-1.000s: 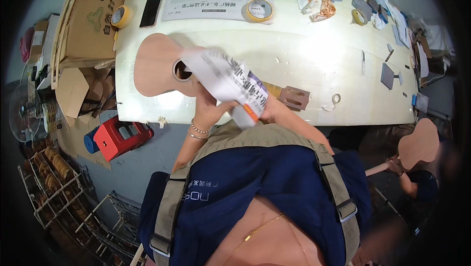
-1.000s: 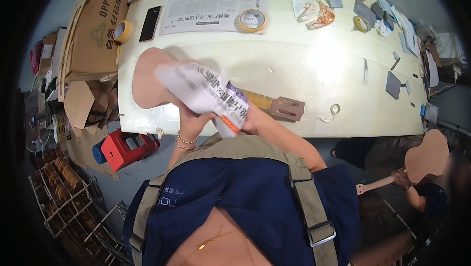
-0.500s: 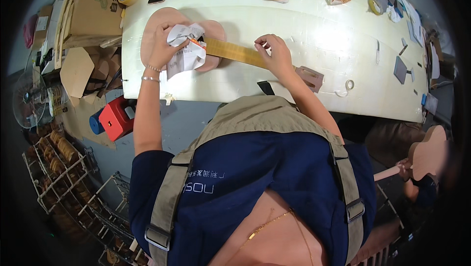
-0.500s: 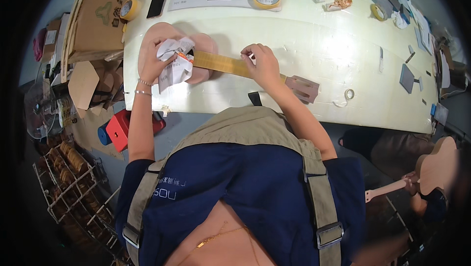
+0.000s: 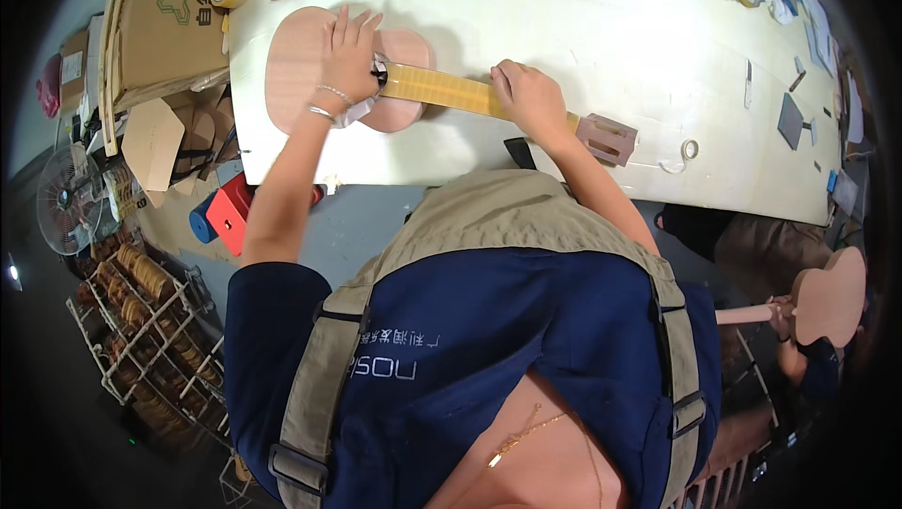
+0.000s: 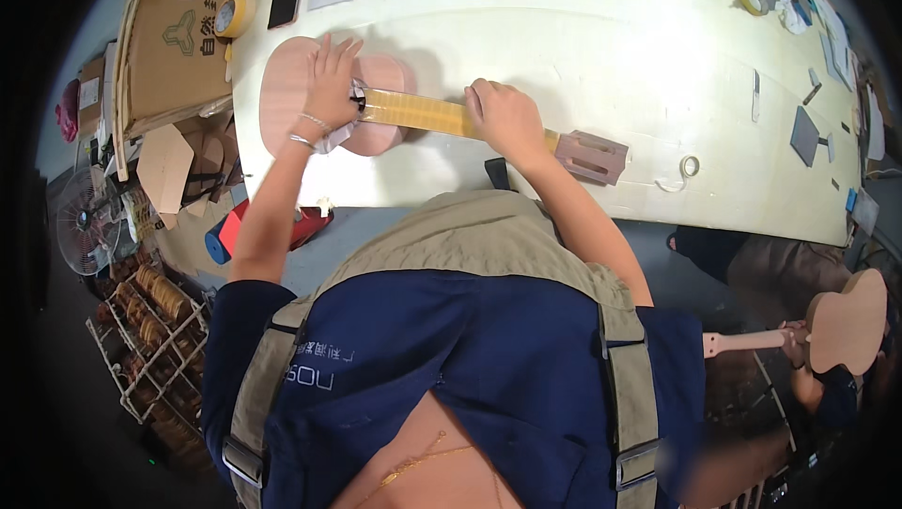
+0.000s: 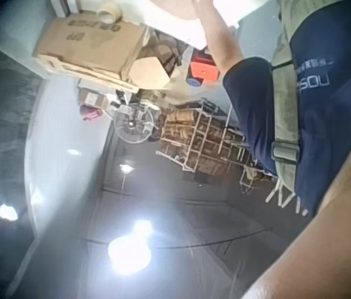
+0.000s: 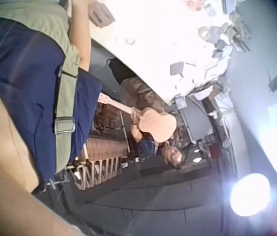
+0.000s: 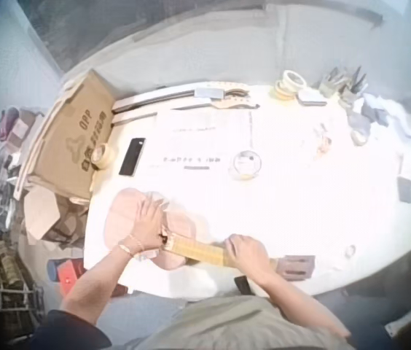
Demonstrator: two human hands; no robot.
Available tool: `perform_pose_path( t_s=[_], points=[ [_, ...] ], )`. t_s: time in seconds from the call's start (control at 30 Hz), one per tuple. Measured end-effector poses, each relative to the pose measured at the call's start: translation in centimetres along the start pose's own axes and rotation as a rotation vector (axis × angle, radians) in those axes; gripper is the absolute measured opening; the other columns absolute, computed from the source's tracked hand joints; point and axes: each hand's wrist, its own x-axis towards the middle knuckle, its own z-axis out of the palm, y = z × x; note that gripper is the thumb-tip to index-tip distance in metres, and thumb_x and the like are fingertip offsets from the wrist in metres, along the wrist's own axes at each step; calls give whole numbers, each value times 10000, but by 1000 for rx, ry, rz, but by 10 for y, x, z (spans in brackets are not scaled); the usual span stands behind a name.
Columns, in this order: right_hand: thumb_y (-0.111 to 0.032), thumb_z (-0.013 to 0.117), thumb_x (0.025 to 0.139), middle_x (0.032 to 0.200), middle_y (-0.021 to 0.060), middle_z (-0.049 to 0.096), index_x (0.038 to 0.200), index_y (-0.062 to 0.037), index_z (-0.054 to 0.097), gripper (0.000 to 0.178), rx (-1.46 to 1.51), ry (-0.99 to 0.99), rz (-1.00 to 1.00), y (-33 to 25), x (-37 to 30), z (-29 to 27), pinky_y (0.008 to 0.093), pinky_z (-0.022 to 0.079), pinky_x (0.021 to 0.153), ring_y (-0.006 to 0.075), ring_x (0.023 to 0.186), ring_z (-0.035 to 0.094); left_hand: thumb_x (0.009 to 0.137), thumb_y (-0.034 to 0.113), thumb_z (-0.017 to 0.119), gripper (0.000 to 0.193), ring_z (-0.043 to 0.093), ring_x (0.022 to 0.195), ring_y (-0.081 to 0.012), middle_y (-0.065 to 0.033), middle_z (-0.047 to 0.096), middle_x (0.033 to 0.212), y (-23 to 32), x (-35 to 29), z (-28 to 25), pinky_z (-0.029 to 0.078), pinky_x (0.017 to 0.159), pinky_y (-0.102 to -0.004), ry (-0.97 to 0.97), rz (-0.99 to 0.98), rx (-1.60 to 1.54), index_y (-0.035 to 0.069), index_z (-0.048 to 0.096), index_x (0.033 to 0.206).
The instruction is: The person assembles acoustic guitars by attaching necks to bodies. They apply tape to the neck joint, align the neck with the body, and press them together. The person wipes the guitar body with a cloth and places the assembled guitar on a rack before repeating the process with another unit.
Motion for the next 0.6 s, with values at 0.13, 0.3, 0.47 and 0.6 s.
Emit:
perform_pose_path(
  t_s=[0.13, 0.3, 0.47, 0.6],
  points=[
    [-218, 523, 868, 715, 110, 622, 774, -47, 584, 204, 39, 22, 13, 2, 2, 0, 402, 475, 573, 288, 641, 594, 590, 370, 786, 945, 36, 1392, -326, -119, 239, 1475, -54, 12, -33, 47, 1063, -593, -169, 204, -389, 249, 318, 1403],
    [-221, 526, 867, 711, 109, 620, 772, -50, 585, 204, 9, 10, 27, 1, 3, 2, 399, 474, 569, 288, 634, 590, 668, 249, 704, 772, 173, 1371, -284, -84, 329, 1430, -3, 14, -2, 38, 1039, -640, 59, -27, 155, 286, 373, 1365],
    [-220, 532, 862, 711, 110, 619, 769, -48, 586, 203, 26, 2, 27, 1, 2, -1, 400, 474, 566, 290, 632, 591, 739, 77, 575, 628, 257, 1341, -277, -88, 380, 1386, -5, 9, -1, 116, 1091, -536, 174, 168, -111, 165, 393, 1333],
    [-214, 535, 859, 704, 113, 617, 765, -46, 586, 199, 38, 43, 21, 4, 0, 1, 400, 474, 566, 291, 633, 592, 770, 169, 599, 335, 483, 1115, -300, -110, 589, 1092, -15, -29, -56, 267, 1004, -457, 212, 336, -467, 88, 596, 1096]
  ],
)
